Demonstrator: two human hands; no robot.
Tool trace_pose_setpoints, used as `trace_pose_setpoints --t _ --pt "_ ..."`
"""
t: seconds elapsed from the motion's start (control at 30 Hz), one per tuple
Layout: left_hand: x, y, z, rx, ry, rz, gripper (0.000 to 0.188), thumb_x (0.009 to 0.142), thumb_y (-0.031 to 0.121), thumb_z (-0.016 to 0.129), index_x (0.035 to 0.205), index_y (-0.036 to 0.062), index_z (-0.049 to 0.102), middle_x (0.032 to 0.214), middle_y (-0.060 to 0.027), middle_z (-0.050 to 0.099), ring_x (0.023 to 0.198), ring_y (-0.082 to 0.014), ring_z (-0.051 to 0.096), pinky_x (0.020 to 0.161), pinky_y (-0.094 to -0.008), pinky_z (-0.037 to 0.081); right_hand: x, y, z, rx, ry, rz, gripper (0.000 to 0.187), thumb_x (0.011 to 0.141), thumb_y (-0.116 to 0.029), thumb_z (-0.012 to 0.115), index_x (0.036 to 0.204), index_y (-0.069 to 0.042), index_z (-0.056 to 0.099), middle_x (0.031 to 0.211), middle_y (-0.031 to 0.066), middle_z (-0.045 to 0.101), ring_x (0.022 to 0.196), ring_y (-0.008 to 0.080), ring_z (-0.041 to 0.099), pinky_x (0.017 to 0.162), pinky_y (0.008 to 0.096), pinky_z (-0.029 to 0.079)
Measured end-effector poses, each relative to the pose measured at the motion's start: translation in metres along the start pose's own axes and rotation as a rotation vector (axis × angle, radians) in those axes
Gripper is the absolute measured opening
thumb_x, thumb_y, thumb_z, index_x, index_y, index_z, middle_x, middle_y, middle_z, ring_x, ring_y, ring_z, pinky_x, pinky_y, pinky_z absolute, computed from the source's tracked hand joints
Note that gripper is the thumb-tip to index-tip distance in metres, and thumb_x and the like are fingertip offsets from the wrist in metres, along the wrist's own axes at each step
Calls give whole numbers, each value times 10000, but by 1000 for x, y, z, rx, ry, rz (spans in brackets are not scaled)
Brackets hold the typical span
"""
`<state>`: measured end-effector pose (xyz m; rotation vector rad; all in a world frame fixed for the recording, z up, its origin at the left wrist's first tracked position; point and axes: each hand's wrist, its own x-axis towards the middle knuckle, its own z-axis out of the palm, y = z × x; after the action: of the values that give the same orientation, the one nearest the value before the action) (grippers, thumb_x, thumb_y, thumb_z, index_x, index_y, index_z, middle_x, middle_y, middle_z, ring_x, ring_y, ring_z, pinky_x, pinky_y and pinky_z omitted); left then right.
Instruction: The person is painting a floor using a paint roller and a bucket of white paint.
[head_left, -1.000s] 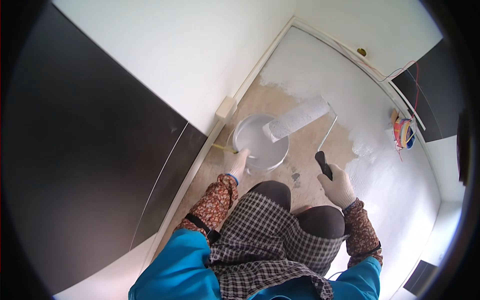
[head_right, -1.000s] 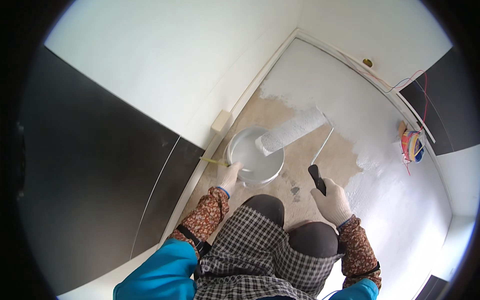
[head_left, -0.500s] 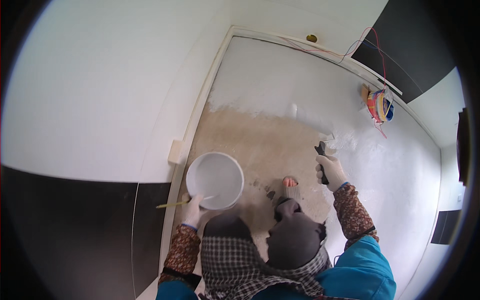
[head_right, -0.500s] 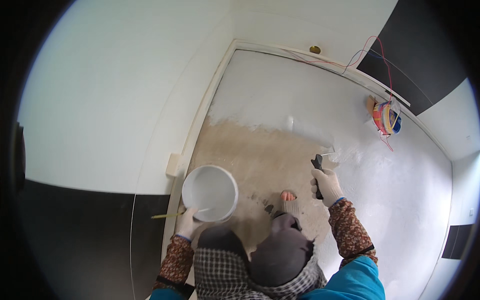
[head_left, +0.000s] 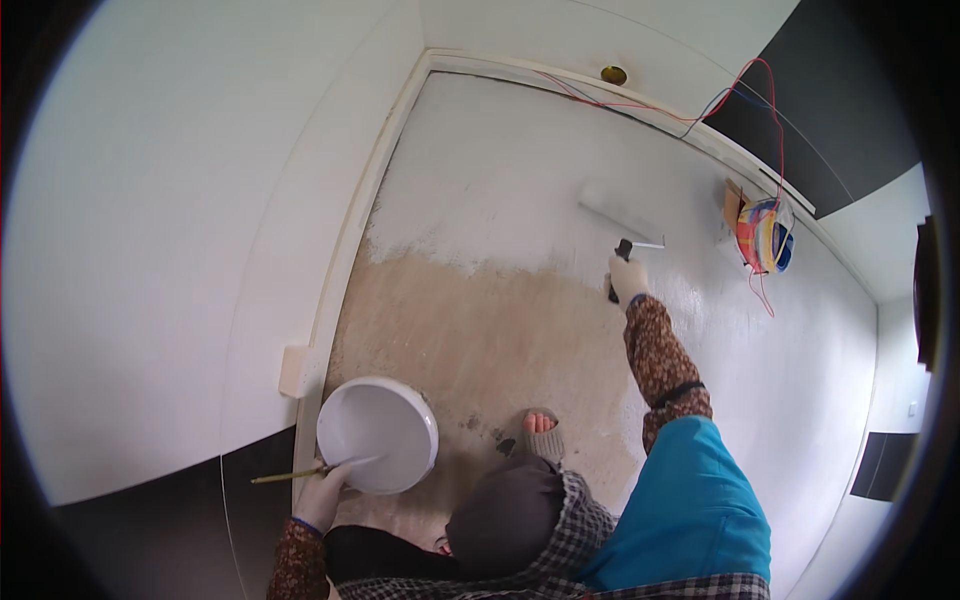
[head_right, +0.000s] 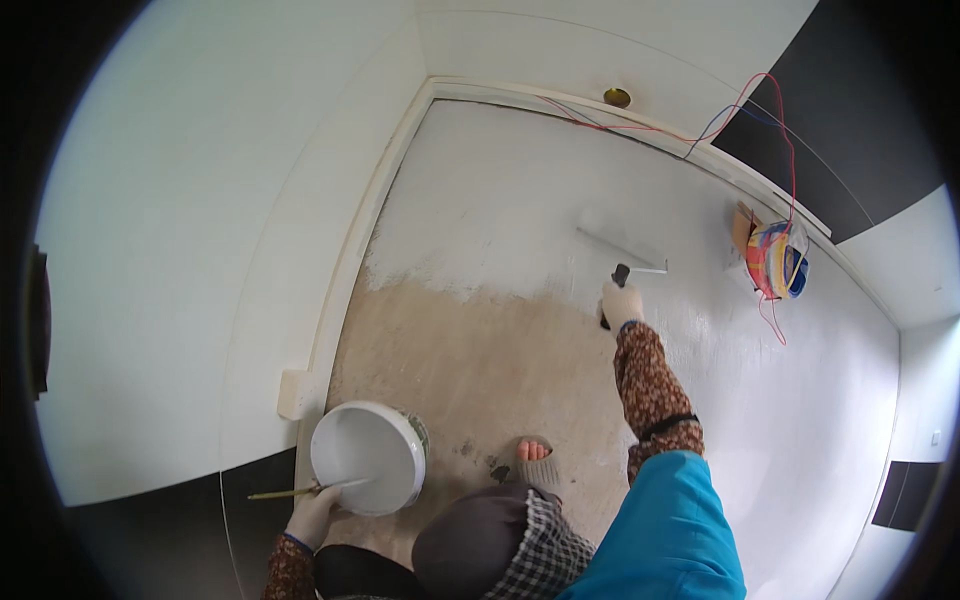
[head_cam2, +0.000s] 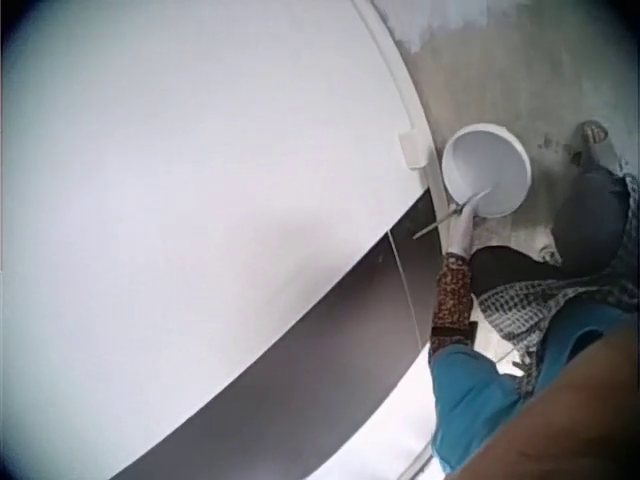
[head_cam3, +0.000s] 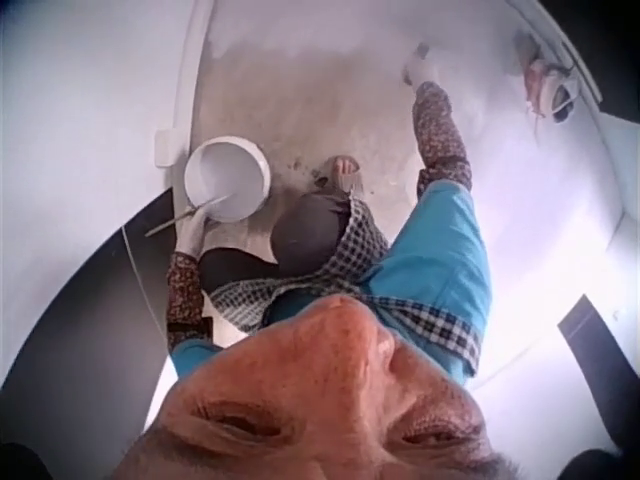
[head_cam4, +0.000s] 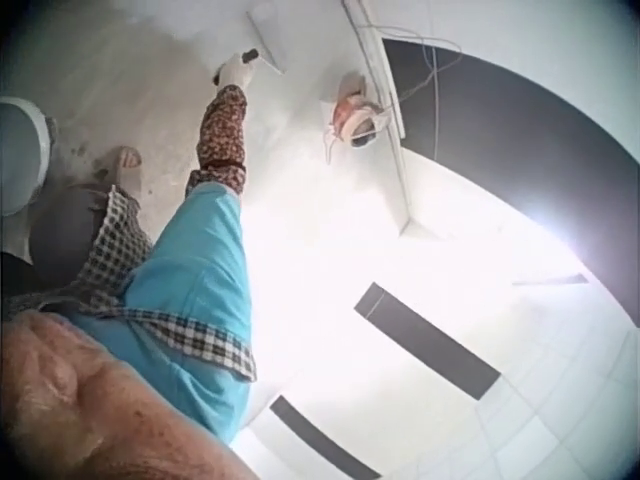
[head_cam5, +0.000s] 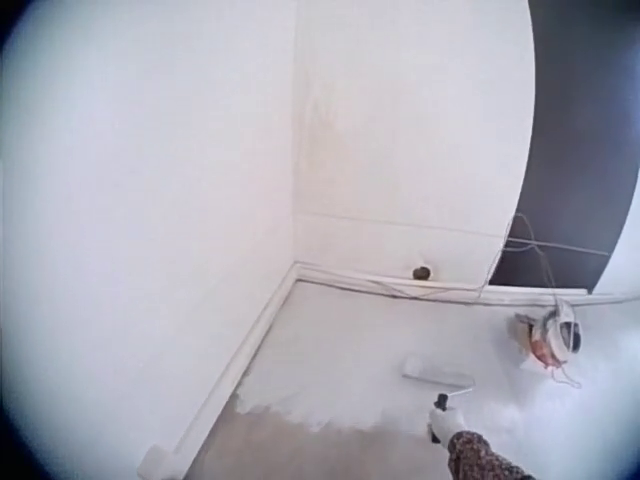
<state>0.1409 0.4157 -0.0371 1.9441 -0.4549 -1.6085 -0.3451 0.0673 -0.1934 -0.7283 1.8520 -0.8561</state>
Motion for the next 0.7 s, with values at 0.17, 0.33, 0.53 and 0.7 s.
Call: trace_pose_setpoints --t 0.17,0.33,0.53,0.7 --pt "4 12 2 166 60 -28 467 901 167 561 1272 -111 499 1197 -200 591 1076 -251 625 870 -349 572 115 -57 10 57 -7 42 163 879 -191 545 850 -35 504 617 56 516 456 196 523 376 358 396" --pt "8 16 3 151 67 -89 504 874 172 586 1271 -125 494 1197 -204 587 1057 -266 628 831 -352 572 115 -43 -12 -709 -13 -215 279 897 -227 542 900 49 579 656 123 605 532 249 610 466 406 461" --pt "11 9 4 254 20 -156 509 852 204 620 1225 -128 522 1057 -173 646 919 -238 662 804 -325 540 -59 41 -78 -642 -202 -41 304 948 -252 499 1090 17 508 652 96 558 515 212 584 445 373 462" --pt "5 6 15 -17 27 -104 540 835 196 645 1237 -135 501 1139 -196 622 941 -257 669 788 -340 554 -165 60 -130 -940 -164 -57 359 957 -302 489 1124 15 510 774 246 636 690 405 654 614 491 505"
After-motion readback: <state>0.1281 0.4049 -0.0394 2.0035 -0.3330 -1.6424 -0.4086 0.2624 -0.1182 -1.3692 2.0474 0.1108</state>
